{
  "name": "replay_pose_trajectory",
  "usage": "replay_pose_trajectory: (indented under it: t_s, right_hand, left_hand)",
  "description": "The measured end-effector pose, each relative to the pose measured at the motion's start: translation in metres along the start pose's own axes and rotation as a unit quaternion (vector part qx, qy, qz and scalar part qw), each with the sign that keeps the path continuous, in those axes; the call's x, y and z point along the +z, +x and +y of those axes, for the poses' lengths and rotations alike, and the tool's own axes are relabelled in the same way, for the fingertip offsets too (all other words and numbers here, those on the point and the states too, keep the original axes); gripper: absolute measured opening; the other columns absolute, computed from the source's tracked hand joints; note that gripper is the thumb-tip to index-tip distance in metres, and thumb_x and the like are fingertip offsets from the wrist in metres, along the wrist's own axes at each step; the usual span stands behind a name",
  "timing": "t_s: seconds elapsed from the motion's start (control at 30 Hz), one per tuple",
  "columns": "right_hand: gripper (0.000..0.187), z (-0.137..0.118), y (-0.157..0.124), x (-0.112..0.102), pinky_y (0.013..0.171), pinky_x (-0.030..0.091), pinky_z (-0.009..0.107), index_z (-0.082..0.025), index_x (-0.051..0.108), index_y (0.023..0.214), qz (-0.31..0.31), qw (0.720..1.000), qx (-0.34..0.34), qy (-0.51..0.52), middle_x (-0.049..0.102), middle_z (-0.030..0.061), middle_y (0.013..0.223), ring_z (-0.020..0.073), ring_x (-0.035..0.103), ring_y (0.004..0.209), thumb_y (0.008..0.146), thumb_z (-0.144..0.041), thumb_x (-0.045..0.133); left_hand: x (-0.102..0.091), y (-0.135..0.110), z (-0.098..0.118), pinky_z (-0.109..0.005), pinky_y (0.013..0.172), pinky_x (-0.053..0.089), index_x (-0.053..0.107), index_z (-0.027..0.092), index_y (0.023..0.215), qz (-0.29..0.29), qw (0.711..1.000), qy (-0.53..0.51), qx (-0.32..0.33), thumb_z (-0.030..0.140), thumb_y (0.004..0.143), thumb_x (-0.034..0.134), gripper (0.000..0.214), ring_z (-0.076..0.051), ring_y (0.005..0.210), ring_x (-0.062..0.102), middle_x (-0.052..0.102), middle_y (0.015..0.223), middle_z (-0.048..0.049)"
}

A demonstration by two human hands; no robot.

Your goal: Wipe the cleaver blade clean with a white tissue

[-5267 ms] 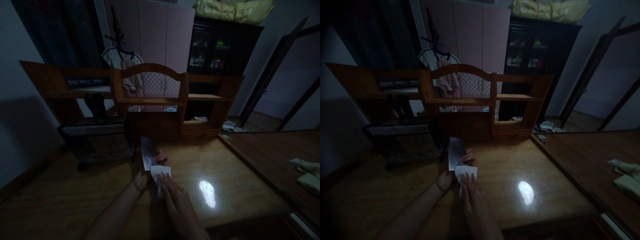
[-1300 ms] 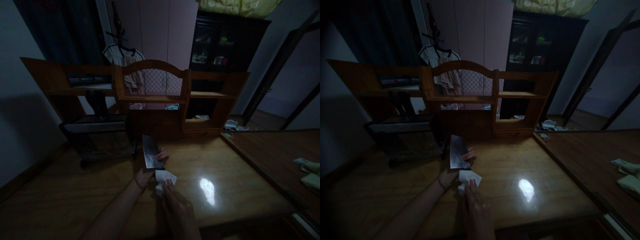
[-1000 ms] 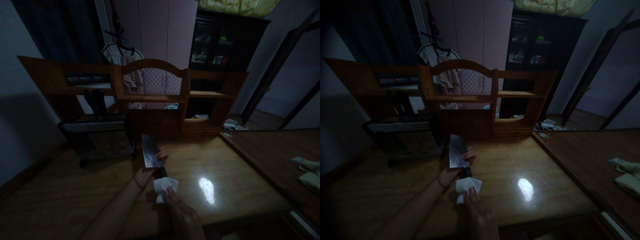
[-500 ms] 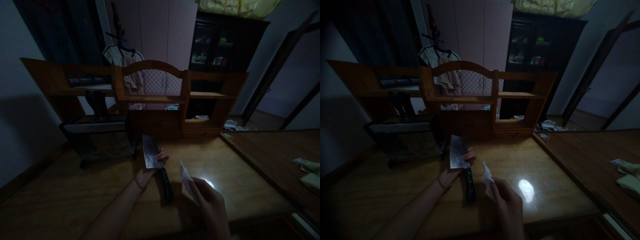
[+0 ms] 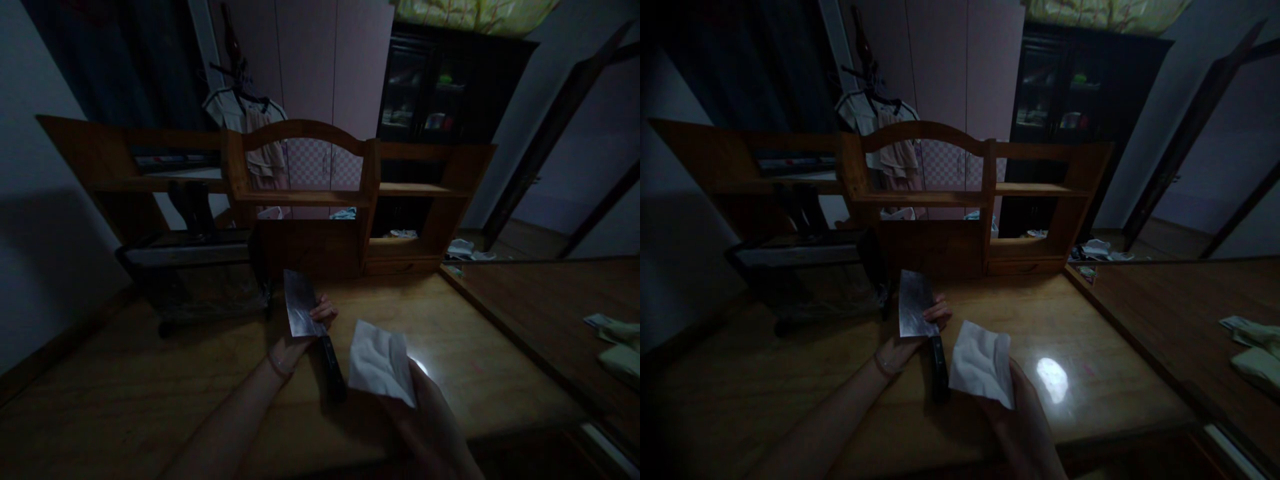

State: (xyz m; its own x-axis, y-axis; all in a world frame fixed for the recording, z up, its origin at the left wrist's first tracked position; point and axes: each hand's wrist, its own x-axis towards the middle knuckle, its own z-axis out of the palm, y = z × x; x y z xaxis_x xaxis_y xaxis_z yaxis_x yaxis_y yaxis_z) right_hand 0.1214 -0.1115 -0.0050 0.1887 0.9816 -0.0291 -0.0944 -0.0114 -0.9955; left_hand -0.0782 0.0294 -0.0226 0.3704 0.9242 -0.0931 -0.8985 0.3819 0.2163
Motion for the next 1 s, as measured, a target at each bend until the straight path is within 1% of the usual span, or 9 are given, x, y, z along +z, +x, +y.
replay_pose_trajectory:
  t_s: [0.17,0.27,0.37,0.43,0.53,0.63,0.77,0.87,1.0]
  right_hand:
    - [0.046,0.006,0.001,-0.002,0.078,0.058,0.043,-0.019,0.068,0.112,-0.006,0.999,0.011,0.044,0.074,0.0102,0.102,0.0313,0.068,0.098,0.077,-0.050,0.064]
    - [0.048,0.015,0.004,-0.011,0.085,0.056,0.045,-0.020,0.069,0.109,0.016,1.000,-0.002,0.009,0.073,0.0102,0.107,0.0328,0.065,0.105,0.068,-0.043,0.074]
    - [0.044,0.021,0.012,-0.016,0.095,0.052,0.047,-0.019,0.073,0.099,0.049,0.993,-0.066,-0.087,0.070,0.0115,0.115,0.0361,0.060,0.116,0.058,-0.034,0.081]
    - [0.039,0.020,0.018,-0.011,0.099,0.049,0.048,-0.019,0.073,0.100,0.065,0.981,-0.111,-0.143,0.067,0.0115,0.121,0.0355,0.056,0.121,0.065,-0.036,0.076]
    - [0.041,0.013,0.022,0.009,0.102,0.048,0.044,-0.019,0.066,0.121,0.059,0.981,-0.108,-0.152,0.063,0.0100,0.129,0.0293,0.056,0.123,0.086,-0.039,0.055]
    - [0.043,0.008,0.017,0.040,0.108,0.041,0.042,-0.022,0.053,0.136,-0.033,0.974,-0.146,-0.170,0.057,0.0076,0.137,0.0239,0.050,0.130,0.095,-0.030,0.042]
    - [0.063,0.021,0.005,0.072,0.112,0.036,0.045,-0.027,0.046,0.141,-0.163,0.924,-0.237,-0.253,0.044,0.0055,0.149,0.0220,0.040,0.138,0.083,-0.003,0.038]
    - [0.090,0.035,-0.003,0.079,0.115,0.031,0.047,-0.026,0.031,0.149,-0.196,0.891,-0.261,-0.317,0.023,0.0044,0.159,0.0224,0.024,0.145,0.066,0.008,0.036]
    - [0.098,0.042,-0.012,0.073,0.117,0.027,0.047,-0.024,0.021,0.152,-0.204,0.868,-0.259,-0.372,0.012,0.0027,0.161,0.0211,0.015,0.147,0.062,0.010,0.033]
  left_hand:
    - [0.000,0.000,0.000,-0.023,0.064,0.048,0.039,0.019,0.071,-0.023,0.999,-0.025,-0.043,-0.001,0.087,0.037,0.026,-0.007,0.044,0.037,0.031,0.053,0.0074]
    - [0.001,0.000,0.000,-0.025,0.067,0.050,0.039,0.019,0.071,-0.020,0.999,-0.023,-0.044,0.001,0.088,0.037,0.026,-0.007,0.042,0.036,0.031,0.051,0.0083]
    - [0.000,0.001,0.000,-0.026,0.069,0.050,0.040,0.018,0.070,-0.024,0.999,-0.021,-0.039,0.003,0.089,0.037,0.025,-0.006,0.042,0.036,0.030,0.051,0.0087]
    - [-0.001,0.002,0.000,-0.026,0.069,0.050,0.041,0.018,0.071,-0.026,0.999,-0.017,-0.037,0.003,0.090,0.037,0.024,-0.006,0.042,0.036,0.030,0.052,0.0086]
    - [-0.004,0.004,0.000,-0.025,0.068,0.049,0.041,0.018,0.071,-0.024,0.999,0.002,-0.029,0.003,0.089,0.037,0.024,-0.006,0.042,0.035,0.029,0.052,0.0085]
    - [-0.007,0.009,-0.001,-0.021,0.057,0.044,0.040,0.019,0.070,-0.012,1.000,0.025,-0.007,0.002,0.088,0.039,0.025,-0.006,0.040,0.031,0.027,0.052,0.0083]
    - [-0.003,0.008,-0.004,-0.019,0.050,0.040,0.038,0.019,0.067,-0.003,1.000,0.026,0.012,0.001,0.090,0.035,0.030,-0.006,0.039,0.032,0.026,0.051,0.0076]
    - [0.005,0.003,-0.005,-0.021,0.055,0.044,0.039,0.020,0.066,0.008,1.000,0.023,0.012,0.001,0.091,0.032,0.033,-0.007,0.041,0.035,0.030,0.053,0.0069]
    - [0.009,0.002,-0.004,-0.024,0.057,0.045,0.040,0.021,0.065,0.025,0.997,0.056,0.036,0.003,0.092,0.033,0.033,-0.008,0.040,0.031,0.029,0.051,0.0071]
